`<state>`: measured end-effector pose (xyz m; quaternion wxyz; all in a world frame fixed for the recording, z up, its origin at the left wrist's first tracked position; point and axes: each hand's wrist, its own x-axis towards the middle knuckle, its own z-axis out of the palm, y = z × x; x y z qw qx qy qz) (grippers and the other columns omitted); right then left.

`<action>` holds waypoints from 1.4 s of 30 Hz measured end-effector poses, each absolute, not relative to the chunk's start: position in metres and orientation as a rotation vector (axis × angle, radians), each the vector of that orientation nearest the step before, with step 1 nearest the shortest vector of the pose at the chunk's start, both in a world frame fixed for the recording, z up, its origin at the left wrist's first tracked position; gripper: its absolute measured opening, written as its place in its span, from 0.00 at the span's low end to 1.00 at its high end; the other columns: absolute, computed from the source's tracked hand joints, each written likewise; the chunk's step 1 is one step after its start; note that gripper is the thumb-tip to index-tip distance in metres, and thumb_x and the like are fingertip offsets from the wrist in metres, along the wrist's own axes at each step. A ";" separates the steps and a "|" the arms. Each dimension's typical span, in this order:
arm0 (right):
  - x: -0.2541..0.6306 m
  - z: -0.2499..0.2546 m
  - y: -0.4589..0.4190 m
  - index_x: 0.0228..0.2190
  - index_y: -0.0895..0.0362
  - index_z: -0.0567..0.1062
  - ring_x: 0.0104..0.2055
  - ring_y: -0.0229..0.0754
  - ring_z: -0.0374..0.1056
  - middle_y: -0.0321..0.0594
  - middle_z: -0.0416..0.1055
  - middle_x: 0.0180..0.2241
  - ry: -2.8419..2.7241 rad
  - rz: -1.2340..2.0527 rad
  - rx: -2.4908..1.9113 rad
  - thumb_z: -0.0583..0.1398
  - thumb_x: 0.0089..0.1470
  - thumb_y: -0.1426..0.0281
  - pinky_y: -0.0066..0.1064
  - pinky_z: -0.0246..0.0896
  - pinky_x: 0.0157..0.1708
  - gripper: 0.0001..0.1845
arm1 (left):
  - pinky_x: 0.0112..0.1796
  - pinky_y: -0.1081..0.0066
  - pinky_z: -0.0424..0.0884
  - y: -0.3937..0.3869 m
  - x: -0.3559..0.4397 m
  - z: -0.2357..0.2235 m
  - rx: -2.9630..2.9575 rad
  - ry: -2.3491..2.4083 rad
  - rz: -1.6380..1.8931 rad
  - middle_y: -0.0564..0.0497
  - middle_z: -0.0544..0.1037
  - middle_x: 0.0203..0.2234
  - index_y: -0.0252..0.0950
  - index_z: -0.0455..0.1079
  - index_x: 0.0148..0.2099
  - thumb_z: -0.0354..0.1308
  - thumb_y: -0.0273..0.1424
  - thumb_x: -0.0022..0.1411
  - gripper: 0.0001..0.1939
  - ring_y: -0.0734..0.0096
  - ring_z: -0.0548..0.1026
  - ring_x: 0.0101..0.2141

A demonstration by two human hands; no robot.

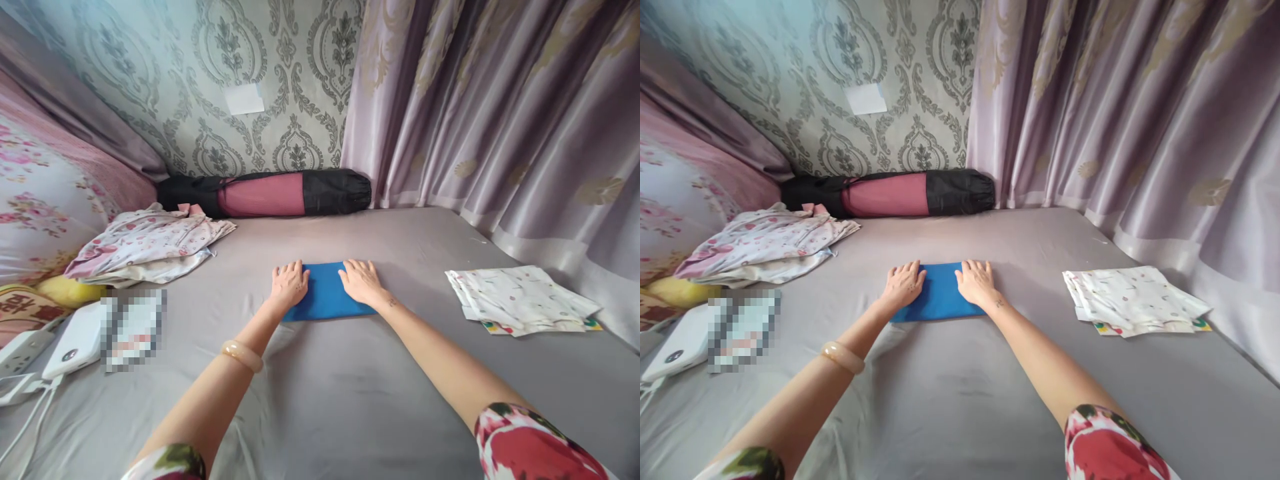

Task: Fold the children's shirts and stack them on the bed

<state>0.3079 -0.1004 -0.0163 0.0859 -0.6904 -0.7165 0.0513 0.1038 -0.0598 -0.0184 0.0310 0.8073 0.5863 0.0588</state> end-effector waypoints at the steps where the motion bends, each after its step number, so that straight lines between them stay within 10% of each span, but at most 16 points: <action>1: 0.313 -0.011 -0.094 0.55 0.59 0.69 0.62 0.50 0.58 0.51 0.65 0.59 -2.144 0.180 -2.045 0.45 0.67 0.66 0.51 0.40 0.64 0.22 | 0.58 0.51 0.56 -0.051 0.102 -0.012 2.461 1.808 0.124 0.40 0.70 0.57 0.36 0.63 0.61 0.36 0.38 0.71 0.24 0.54 0.67 0.57; 10: 0.342 0.023 -0.032 0.51 0.54 0.73 0.51 0.46 0.71 0.44 0.73 0.52 -2.290 0.680 -2.171 0.64 0.53 0.66 0.32 0.65 0.46 0.23 | 0.40 0.73 0.69 0.031 0.083 0.010 2.209 1.410 -0.214 0.47 0.78 0.46 0.37 0.72 0.50 0.61 0.39 0.48 0.26 0.63 0.75 0.43; 23: 0.339 0.041 -0.032 0.28 0.57 0.78 0.30 0.39 0.70 0.36 0.74 0.27 -2.397 0.812 -2.092 0.62 0.44 0.69 0.26 0.61 0.28 0.07 | 0.37 0.71 0.67 0.032 0.069 0.009 2.085 1.214 -0.071 0.52 0.76 0.32 0.38 0.70 0.37 0.61 0.48 0.41 0.24 0.63 0.73 0.37; 36: 0.368 0.116 -0.050 0.47 0.58 0.78 0.48 0.43 0.73 0.40 0.78 0.46 -2.293 0.829 -1.623 0.63 0.51 0.71 0.28 0.66 0.47 0.20 | 0.42 0.71 0.68 0.013 0.056 0.122 2.092 0.961 0.091 0.53 0.81 0.37 0.40 0.77 0.42 0.65 0.42 0.45 0.21 0.65 0.75 0.40; 42: 0.362 0.121 -0.066 0.50 0.55 0.75 0.51 0.44 0.70 0.40 0.75 0.50 -2.184 0.193 -1.628 0.58 0.57 0.73 0.32 0.61 0.52 0.19 | 0.42 0.70 0.70 0.016 0.061 0.122 2.447 1.022 0.538 0.49 0.80 0.39 0.34 0.75 0.48 0.57 0.38 0.54 0.21 0.65 0.75 0.38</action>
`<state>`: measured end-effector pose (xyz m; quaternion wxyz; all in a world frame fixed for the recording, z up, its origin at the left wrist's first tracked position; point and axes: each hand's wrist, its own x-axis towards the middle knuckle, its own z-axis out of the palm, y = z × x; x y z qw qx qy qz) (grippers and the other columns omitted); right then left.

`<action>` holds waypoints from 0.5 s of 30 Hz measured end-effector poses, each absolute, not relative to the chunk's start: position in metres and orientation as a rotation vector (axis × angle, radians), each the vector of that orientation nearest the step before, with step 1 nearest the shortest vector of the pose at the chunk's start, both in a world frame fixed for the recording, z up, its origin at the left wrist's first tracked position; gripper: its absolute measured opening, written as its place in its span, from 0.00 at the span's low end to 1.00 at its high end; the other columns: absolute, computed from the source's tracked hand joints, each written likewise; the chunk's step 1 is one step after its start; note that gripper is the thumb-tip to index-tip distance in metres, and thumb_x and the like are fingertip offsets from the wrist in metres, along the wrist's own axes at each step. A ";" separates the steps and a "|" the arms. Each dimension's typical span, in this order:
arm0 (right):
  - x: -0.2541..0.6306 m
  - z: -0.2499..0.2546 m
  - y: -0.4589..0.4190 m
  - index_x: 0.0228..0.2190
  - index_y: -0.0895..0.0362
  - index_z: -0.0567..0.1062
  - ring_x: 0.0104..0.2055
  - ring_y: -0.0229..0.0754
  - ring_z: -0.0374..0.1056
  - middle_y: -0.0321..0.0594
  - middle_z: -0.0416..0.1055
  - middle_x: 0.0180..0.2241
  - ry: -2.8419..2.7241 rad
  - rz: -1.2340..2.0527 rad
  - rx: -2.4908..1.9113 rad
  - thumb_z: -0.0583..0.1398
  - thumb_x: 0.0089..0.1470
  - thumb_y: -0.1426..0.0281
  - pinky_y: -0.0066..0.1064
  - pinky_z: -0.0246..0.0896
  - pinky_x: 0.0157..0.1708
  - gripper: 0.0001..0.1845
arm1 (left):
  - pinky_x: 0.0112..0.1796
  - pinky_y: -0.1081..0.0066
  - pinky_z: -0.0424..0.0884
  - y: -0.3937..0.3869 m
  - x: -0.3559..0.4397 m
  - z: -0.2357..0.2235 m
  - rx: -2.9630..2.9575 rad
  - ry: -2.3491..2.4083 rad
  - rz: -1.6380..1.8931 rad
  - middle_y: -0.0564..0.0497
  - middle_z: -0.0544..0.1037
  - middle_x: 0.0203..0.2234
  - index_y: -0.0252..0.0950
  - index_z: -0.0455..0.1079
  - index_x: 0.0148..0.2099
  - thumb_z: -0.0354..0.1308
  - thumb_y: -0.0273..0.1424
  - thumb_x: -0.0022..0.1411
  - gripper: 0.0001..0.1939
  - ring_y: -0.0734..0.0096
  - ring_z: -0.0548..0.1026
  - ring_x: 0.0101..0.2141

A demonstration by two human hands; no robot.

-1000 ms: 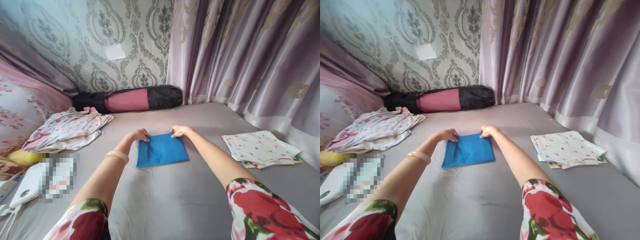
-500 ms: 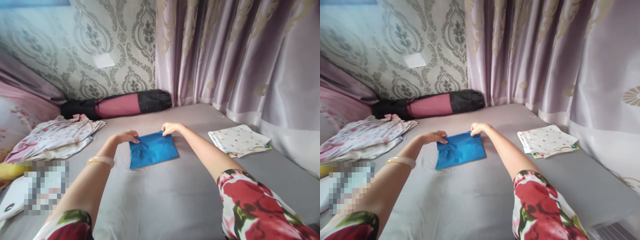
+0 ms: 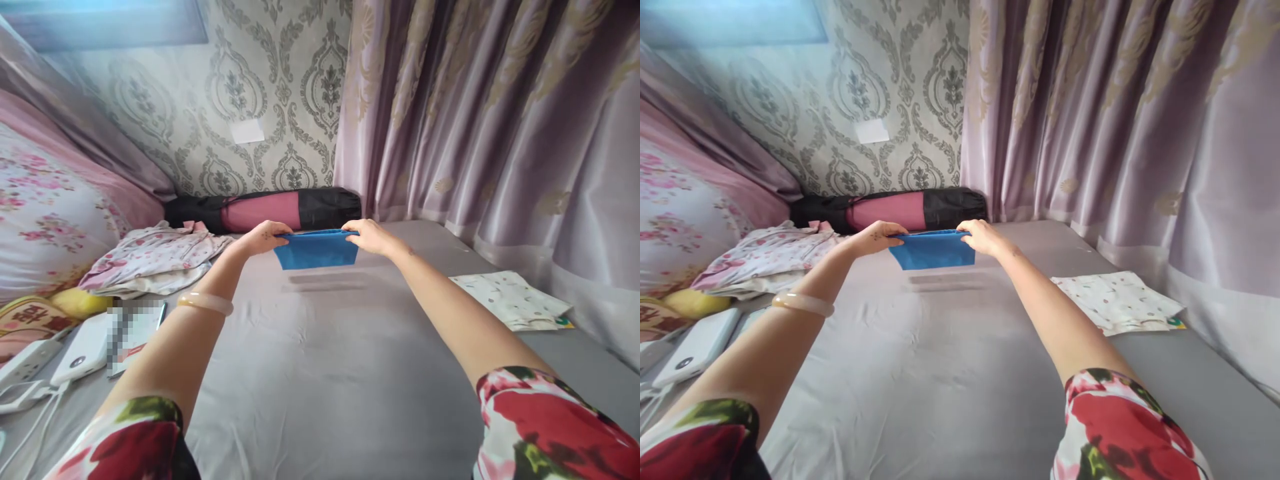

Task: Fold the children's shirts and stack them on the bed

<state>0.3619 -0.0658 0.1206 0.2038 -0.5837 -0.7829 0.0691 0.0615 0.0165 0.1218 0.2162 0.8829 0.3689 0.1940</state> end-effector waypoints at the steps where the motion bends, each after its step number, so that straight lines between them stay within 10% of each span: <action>1: 0.360 0.115 -0.071 0.50 0.55 0.75 0.51 0.45 0.69 0.40 0.75 0.49 -2.177 0.066 -1.644 0.56 0.58 0.73 0.34 0.60 0.52 0.18 | 0.43 0.69 0.70 0.013 0.062 0.115 2.494 1.048 0.589 0.48 0.80 0.40 0.34 0.75 0.49 0.55 0.37 0.55 0.21 0.64 0.75 0.39; 15: 0.352 -0.003 -0.167 0.44 0.55 0.76 0.44 0.44 0.65 0.45 0.72 0.44 -2.446 -0.304 -1.453 0.47 0.60 0.81 0.35 0.54 0.51 0.21 | 0.53 0.63 0.63 -0.100 0.042 0.005 2.931 0.968 0.324 0.46 0.76 0.52 0.42 0.71 0.56 0.40 0.23 0.66 0.25 0.64 0.71 0.53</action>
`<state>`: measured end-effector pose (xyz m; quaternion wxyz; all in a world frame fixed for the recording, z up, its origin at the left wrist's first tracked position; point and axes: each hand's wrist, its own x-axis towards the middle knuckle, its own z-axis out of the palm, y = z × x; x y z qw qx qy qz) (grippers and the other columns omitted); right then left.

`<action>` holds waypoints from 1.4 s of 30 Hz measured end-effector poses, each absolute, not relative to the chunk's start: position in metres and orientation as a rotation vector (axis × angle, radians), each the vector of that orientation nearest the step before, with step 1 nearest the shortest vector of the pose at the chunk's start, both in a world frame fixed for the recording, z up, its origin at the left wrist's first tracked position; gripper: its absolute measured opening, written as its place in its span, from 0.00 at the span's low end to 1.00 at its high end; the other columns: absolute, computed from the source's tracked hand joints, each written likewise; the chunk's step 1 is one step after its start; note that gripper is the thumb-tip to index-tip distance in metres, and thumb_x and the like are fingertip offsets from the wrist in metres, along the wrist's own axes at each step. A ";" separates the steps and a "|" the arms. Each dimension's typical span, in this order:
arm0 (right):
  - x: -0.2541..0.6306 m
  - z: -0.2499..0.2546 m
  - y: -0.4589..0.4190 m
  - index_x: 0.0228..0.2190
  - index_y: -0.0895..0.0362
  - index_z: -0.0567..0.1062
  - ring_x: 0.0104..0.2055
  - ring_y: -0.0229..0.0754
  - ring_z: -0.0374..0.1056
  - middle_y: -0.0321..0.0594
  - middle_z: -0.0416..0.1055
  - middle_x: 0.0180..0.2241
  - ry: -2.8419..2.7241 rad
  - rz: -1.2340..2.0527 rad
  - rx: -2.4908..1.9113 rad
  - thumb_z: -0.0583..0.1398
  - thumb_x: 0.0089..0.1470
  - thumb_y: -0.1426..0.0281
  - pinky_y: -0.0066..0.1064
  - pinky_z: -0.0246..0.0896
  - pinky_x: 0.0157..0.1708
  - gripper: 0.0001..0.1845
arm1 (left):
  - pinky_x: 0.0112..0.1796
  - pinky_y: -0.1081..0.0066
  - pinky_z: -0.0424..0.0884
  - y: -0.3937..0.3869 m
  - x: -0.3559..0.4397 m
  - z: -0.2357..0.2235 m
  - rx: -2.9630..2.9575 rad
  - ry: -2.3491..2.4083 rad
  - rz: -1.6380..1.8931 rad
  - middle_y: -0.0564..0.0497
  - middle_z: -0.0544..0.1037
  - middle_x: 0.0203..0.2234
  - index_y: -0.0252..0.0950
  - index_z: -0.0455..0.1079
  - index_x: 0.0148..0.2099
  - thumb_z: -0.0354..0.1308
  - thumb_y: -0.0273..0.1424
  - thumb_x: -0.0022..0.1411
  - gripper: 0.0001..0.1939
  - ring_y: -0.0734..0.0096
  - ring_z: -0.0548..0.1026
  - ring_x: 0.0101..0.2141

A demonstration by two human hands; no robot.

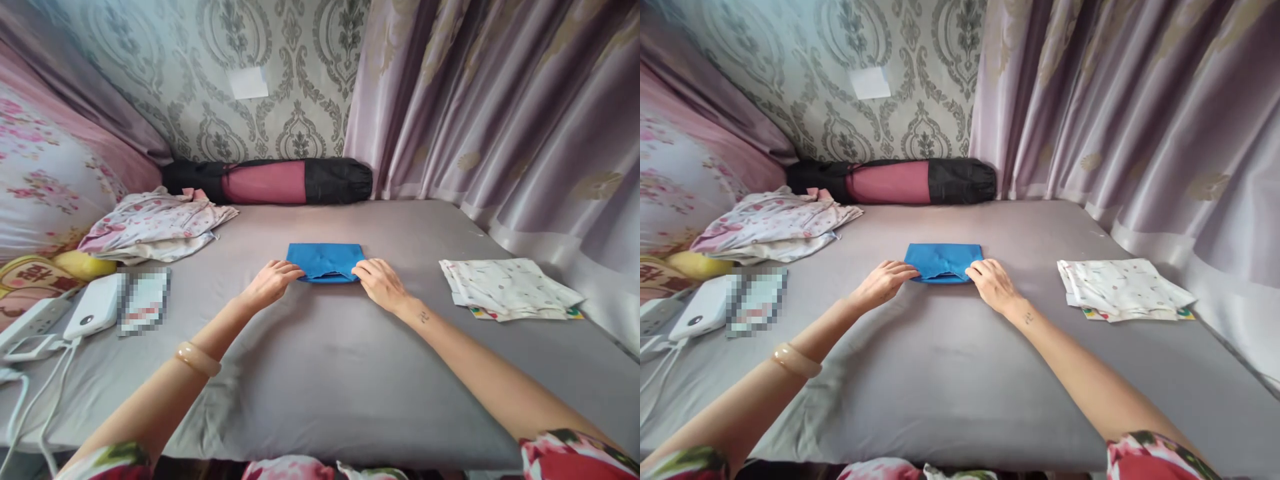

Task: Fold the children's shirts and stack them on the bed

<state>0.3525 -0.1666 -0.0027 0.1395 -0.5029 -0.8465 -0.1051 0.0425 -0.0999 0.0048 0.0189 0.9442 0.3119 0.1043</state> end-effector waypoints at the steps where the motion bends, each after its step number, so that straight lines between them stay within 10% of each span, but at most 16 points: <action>1: 0.353 -0.006 -0.170 0.44 0.55 0.76 0.44 0.44 0.65 0.45 0.72 0.44 -2.458 -0.282 -1.455 0.47 0.60 0.81 0.36 0.55 0.51 0.21 | 0.53 0.63 0.63 -0.102 0.041 0.002 2.933 0.957 0.299 0.47 0.75 0.53 0.43 0.71 0.57 0.41 0.22 0.65 0.25 0.64 0.70 0.53; 11: 0.347 0.011 -0.165 0.41 0.54 0.79 0.47 0.43 0.67 0.42 0.73 0.46 -2.458 0.095 -1.586 0.49 0.54 0.82 0.35 0.58 0.51 0.24 | 0.52 0.63 0.64 -0.103 0.054 0.007 2.708 1.166 0.347 0.50 0.77 0.50 0.42 0.75 0.47 0.47 0.27 0.61 0.18 0.62 0.73 0.50; 26: 0.291 -0.028 -0.110 0.66 0.57 0.54 0.70 0.53 0.39 0.47 0.44 0.69 -2.290 0.022 -1.928 0.46 0.65 0.65 0.54 0.33 0.66 0.30 | 0.63 0.44 0.44 -0.078 0.131 -0.032 2.666 1.591 0.183 0.43 0.52 0.68 0.36 0.51 0.70 0.36 0.47 0.70 0.33 0.51 0.47 0.68; 42: 0.282 -0.011 -0.095 0.64 0.61 0.58 0.70 0.50 0.39 0.50 0.45 0.69 -2.289 0.054 -1.927 0.44 0.64 0.67 0.53 0.32 0.66 0.30 | 0.63 0.47 0.47 -0.067 0.138 -0.017 2.644 1.652 0.249 0.43 0.57 0.67 0.36 0.58 0.66 0.39 0.37 0.70 0.26 0.56 0.51 0.67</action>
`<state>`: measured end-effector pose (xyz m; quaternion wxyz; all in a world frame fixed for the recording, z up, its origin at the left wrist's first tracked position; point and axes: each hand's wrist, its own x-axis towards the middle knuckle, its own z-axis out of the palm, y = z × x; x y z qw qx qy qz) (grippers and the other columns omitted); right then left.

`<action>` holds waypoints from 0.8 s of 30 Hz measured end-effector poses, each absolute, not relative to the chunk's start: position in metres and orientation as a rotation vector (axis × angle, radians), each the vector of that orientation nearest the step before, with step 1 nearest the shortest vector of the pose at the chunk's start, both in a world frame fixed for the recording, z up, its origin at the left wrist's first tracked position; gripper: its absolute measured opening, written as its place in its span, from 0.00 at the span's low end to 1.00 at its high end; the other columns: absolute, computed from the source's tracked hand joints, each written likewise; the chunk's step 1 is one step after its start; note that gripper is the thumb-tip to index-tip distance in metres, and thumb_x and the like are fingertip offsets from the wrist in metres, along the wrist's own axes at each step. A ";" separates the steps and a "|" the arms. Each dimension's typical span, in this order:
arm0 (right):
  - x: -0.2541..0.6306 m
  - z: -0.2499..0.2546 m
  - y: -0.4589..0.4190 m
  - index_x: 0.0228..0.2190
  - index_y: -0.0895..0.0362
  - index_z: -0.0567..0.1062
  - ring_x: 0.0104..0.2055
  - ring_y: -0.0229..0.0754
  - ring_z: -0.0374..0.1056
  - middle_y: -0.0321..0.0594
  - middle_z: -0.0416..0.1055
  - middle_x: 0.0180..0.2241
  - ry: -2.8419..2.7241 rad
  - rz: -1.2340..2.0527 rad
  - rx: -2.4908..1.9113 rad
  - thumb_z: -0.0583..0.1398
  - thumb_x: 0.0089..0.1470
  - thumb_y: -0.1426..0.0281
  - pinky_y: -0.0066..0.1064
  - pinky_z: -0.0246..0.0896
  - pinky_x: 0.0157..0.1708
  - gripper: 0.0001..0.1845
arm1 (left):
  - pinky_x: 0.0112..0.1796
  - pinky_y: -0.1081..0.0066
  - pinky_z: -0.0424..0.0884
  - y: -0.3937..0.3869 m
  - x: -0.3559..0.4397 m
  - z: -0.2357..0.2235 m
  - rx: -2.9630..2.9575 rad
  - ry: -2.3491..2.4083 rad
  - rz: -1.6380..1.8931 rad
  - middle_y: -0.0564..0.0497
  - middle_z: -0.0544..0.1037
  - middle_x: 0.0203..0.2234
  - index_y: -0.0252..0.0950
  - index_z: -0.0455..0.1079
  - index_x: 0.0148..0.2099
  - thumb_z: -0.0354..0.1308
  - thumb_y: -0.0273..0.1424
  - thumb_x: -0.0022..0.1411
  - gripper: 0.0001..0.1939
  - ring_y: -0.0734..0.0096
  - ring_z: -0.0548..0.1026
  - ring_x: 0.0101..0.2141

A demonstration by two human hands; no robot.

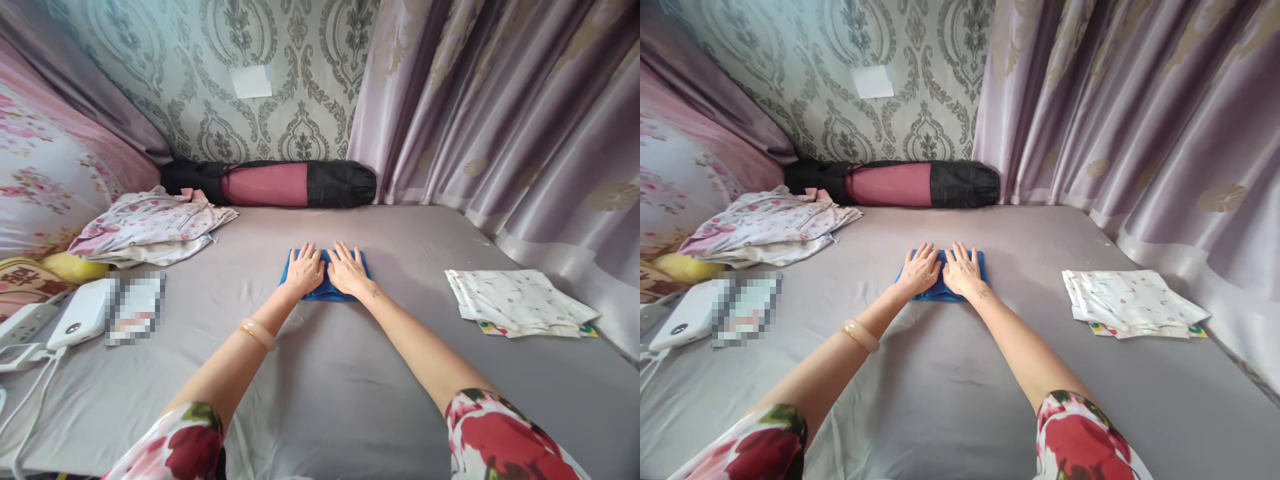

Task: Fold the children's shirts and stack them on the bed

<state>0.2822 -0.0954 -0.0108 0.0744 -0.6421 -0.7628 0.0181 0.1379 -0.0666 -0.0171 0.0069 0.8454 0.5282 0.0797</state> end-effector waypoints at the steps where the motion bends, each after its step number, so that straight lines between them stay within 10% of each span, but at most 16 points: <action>1: 0.280 -0.013 -0.095 0.65 0.61 0.57 0.71 0.49 0.38 0.49 0.44 0.69 -2.284 0.036 -1.905 0.44 0.64 0.68 0.52 0.31 0.66 0.30 | 0.64 0.48 0.46 -0.066 0.139 -0.019 2.655 1.672 0.287 0.44 0.57 0.67 0.36 0.57 0.67 0.38 0.36 0.70 0.26 0.56 0.50 0.67; 24: 0.290 -0.027 -0.098 0.66 0.61 0.54 0.70 0.50 0.40 0.49 0.47 0.68 -2.208 0.069 -2.036 0.43 0.64 0.67 0.52 0.35 0.66 0.31 | 0.63 0.48 0.47 -0.068 0.130 -0.030 2.513 1.744 0.156 0.41 0.51 0.68 0.34 0.50 0.71 0.35 0.47 0.70 0.34 0.51 0.48 0.67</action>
